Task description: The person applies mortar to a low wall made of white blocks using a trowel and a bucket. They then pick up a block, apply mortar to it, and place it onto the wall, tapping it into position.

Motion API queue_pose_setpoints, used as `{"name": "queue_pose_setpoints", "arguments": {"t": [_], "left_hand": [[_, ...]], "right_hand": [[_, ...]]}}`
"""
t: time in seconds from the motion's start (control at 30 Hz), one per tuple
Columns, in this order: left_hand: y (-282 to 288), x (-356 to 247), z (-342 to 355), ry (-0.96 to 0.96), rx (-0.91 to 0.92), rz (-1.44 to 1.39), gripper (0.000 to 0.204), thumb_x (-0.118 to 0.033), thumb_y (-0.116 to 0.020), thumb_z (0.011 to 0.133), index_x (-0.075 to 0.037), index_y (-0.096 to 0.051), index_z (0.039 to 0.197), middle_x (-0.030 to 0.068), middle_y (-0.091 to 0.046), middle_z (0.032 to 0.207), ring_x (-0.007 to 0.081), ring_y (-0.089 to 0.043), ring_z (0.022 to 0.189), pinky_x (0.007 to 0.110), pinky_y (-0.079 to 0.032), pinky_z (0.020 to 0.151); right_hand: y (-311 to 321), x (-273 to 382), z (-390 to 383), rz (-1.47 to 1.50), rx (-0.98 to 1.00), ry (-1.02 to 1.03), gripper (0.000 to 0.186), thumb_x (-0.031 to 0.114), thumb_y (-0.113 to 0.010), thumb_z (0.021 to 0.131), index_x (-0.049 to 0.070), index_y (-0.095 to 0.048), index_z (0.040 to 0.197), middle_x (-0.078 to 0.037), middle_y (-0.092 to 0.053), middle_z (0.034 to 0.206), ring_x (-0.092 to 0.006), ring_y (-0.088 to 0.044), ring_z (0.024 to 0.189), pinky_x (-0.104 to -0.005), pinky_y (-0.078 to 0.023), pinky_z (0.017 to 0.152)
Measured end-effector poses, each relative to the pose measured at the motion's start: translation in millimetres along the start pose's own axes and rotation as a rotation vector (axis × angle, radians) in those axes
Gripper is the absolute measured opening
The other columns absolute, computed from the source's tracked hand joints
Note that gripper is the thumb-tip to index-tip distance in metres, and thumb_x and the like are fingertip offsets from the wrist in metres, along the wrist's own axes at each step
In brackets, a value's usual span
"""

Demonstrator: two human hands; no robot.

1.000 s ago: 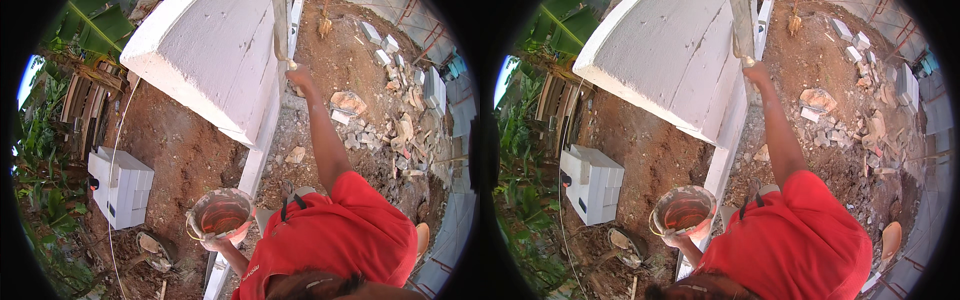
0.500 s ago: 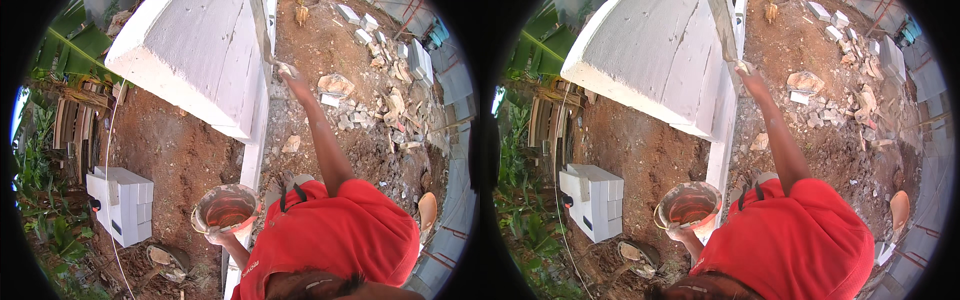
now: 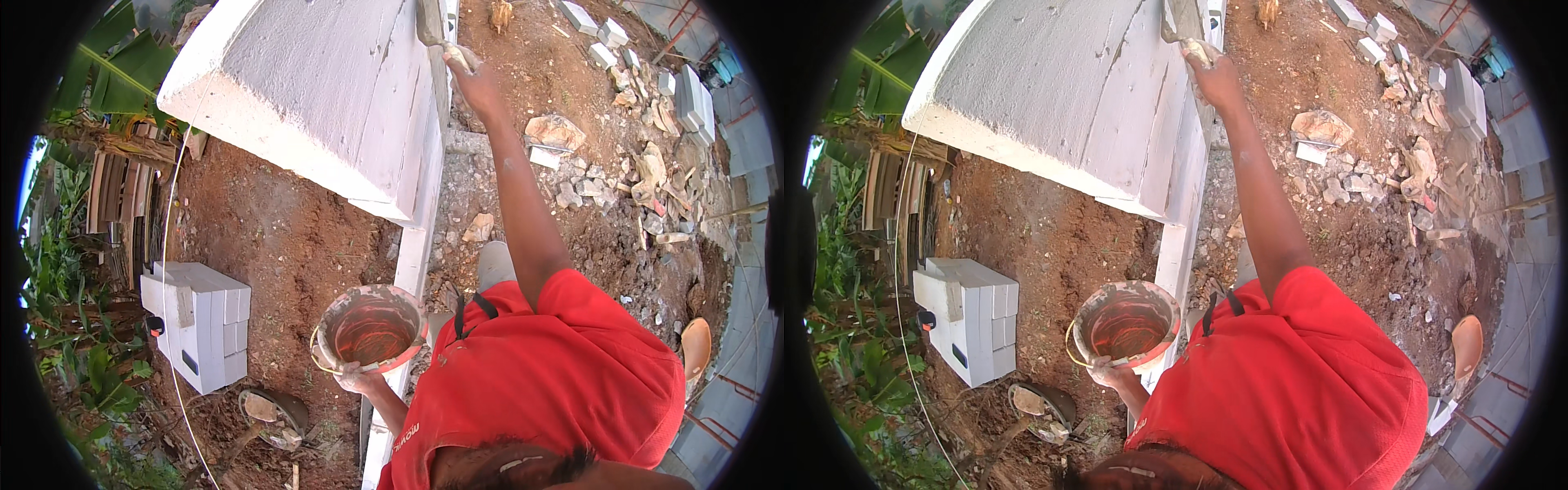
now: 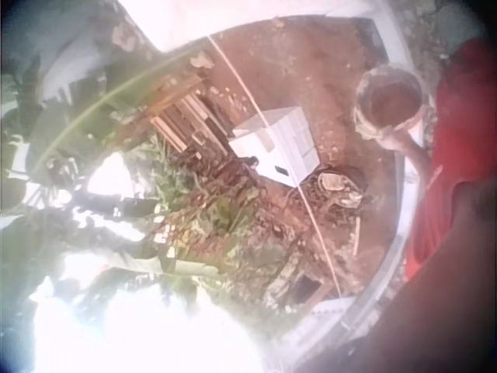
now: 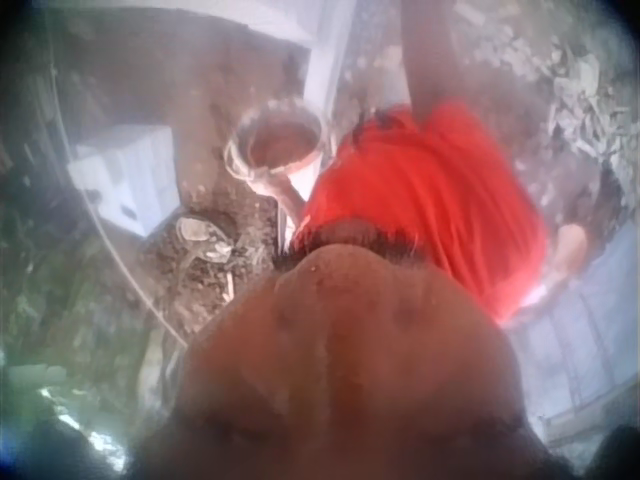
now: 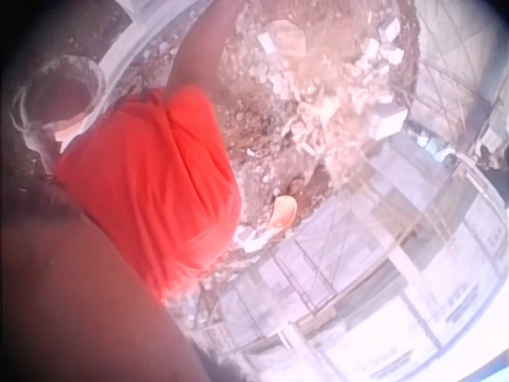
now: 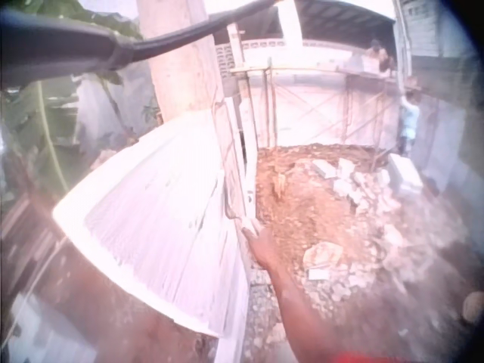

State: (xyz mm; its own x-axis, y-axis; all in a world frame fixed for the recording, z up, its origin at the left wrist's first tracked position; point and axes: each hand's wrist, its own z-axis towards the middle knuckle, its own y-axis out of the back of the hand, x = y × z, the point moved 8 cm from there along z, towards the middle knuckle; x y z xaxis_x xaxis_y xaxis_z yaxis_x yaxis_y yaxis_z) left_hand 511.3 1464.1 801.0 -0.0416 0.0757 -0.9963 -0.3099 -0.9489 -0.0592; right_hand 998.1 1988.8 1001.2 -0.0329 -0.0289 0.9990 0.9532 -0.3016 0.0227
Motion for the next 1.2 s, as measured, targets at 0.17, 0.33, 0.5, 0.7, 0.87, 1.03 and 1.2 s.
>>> {"name": "queue_pose_setpoints", "arguments": {"t": [0.17,0.33,0.5,0.7,0.87,1.03,1.2], "left_hand": [[-25,-15,-16,-0.014,-0.104,0.004,0.013,-0.018,-0.059,0.060,-0.010,-0.054,0.069,0.0051,-0.055,0.072,0.0191,-0.056,0.065,0.037,-0.051,0.064],[0,-6,-33,0.157,-0.358,0.314,0.008,-0.010,-0.055,0.054,-0.008,-0.048,0.051,0.0066,-0.053,0.066,0.0232,-0.057,0.067,0.036,-0.048,0.061],[-39,-54,-79,0.176,-0.411,0.401,0.008,-0.012,-0.055,0.052,-0.009,-0.048,0.053,0.0065,-0.052,0.063,0.0232,-0.055,0.059,0.036,-0.051,0.058],[-57,-49,-125,0.471,-0.655,0.126,0.017,-0.004,-0.055,0.049,-0.008,-0.051,0.065,0.0085,-0.060,0.086,0.0266,-0.061,0.071,0.042,-0.055,0.064],[-61,-49,-162,0.472,-0.772,0.295,0.017,-0.006,-0.053,0.047,-0.012,-0.046,0.062,0.0063,-0.058,0.082,0.0255,-0.059,0.069,0.039,-0.050,0.057],[-43,-45,-157,0.442,-0.717,0.314,0.024,-0.004,-0.050,0.044,-0.005,-0.052,0.067,0.0146,-0.064,0.098,0.0324,-0.063,0.078,0.046,-0.058,0.062],[-115,-48,-146,0.534,-0.663,0.306,0.021,-0.005,-0.052,0.051,-0.010,-0.049,0.072,0.0051,-0.059,0.091,0.0297,-0.063,0.080,0.040,-0.054,0.074]], "right_hand": [[2,-163,19,-0.005,0.125,-0.301,0.051,0.041,-0.070,0.097,0.012,-0.061,0.138,-0.001,-0.056,0.066,-0.0116,-0.052,0.048,-0.0304,-0.043,0.046],[-16,-204,-21,-0.035,0.153,-0.499,0.050,0.041,-0.070,0.097,0.006,-0.063,0.132,-0.002,-0.058,0.067,-0.0098,-0.054,0.055,-0.0292,-0.041,0.047],[-28,-192,29,-0.228,0.041,-0.017,0.053,0.042,-0.072,0.095,0.003,-0.061,0.128,-0.011,-0.064,0.073,-0.0182,-0.063,0.056,-0.0349,-0.051,0.057],[-43,-358,56,-0.185,0.189,-0.528,0.055,0.045,-0.073,0.093,0.001,-0.062,0.124,-0.013,-0.067,0.075,-0.0226,-0.063,0.056,-0.0366,-0.052,0.057],[-48,-354,87,-0.224,0.192,-0.541,0.051,0.044,-0.073,0.092,0.001,-0.063,0.118,-0.012,-0.067,0.073,-0.0240,-0.062,0.054,-0.0380,-0.052,0.053],[-41,-339,71,-0.273,0.159,-0.223,0.041,0.038,-0.072,0.093,0.002,-0.063,0.108,-0.017,-0.071,0.076,-0.0335,-0.070,0.065,-0.0436,-0.055,0.061],[-47,-445,48,-0.265,0.286,-0.857,0.041,0.038,-0.073,0.092,0.001,-0.064,0.107,-0.020,-0.071,0.078,-0.0381,-0.072,0.078,-0.0451,-0.055,0.069]]}}
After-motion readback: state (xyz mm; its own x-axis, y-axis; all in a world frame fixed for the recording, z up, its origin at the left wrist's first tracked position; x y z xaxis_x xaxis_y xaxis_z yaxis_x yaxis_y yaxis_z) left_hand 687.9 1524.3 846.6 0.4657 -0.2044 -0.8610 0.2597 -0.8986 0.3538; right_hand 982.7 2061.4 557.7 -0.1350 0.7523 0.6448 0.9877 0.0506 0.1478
